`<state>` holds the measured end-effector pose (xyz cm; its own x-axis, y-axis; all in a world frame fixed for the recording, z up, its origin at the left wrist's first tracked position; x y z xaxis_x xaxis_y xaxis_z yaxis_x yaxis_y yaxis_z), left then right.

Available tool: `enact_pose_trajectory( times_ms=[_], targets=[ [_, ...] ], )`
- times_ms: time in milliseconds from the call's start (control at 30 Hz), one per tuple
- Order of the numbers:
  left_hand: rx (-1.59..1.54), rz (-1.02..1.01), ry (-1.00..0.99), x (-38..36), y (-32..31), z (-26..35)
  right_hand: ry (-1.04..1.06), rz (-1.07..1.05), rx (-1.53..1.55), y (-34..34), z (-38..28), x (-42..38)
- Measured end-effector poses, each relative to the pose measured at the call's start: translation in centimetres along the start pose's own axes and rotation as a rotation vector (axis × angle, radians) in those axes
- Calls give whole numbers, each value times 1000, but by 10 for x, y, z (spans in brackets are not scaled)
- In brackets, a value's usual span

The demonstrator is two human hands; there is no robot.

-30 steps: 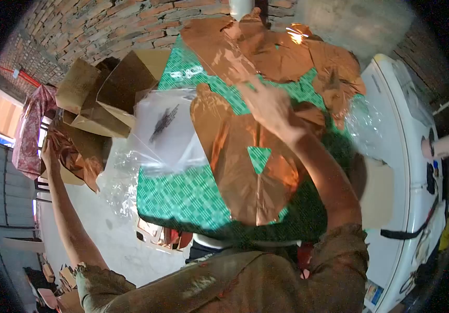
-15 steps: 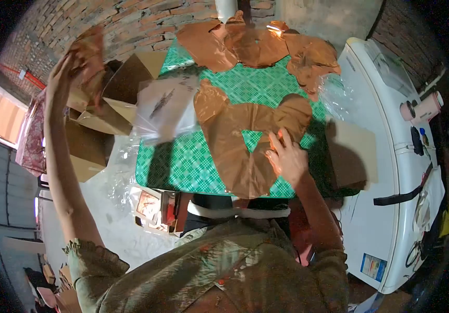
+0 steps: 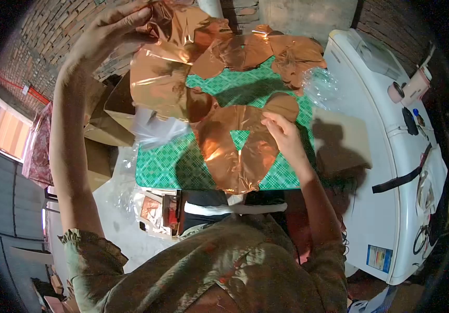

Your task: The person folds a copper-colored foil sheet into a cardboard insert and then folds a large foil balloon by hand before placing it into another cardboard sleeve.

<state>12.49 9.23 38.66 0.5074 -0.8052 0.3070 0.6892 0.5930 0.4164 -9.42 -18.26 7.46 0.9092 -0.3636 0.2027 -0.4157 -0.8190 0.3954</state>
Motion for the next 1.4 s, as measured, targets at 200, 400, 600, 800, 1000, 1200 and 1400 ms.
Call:
enact_pose_trajectory(
  times_ms=[200,400,600,800,1000,1200,1400],
  targets=[
    [-271,-164,-53,9,-38,36,-297,-257,227,10,14,5],
    [-279,-181,-166,7,-61,40,-424,-545,707,-7,-25,-9],
    [-287,-379,-192,10,-91,36,-453,-623,814,-7,-48,3],
    [-406,-742,-373,-8,-138,50,-578,-649,1053,-33,-39,10],
    [-12,-589,-583,-44,-156,26,-612,-422,1065,-37,-41,17],
    [-250,-695,-601,-73,-141,26,-509,-163,819,-4,-22,72],
    [-261,-334,-340,-147,-153,-42,-480,-102,541,14,-14,97]
  ],
)
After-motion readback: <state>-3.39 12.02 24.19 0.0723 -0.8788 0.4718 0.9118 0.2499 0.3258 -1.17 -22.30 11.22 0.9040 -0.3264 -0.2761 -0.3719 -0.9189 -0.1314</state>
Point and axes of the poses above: each hand's wrist, its own x-axis towards the middle knuckle, its own y-axis out of the back of the hand, z = x × y, the point moved 2 cm from there along x, towards the middle knuckle, and after that the axes turned 13 degrees about -x, right-handed, at the moved point
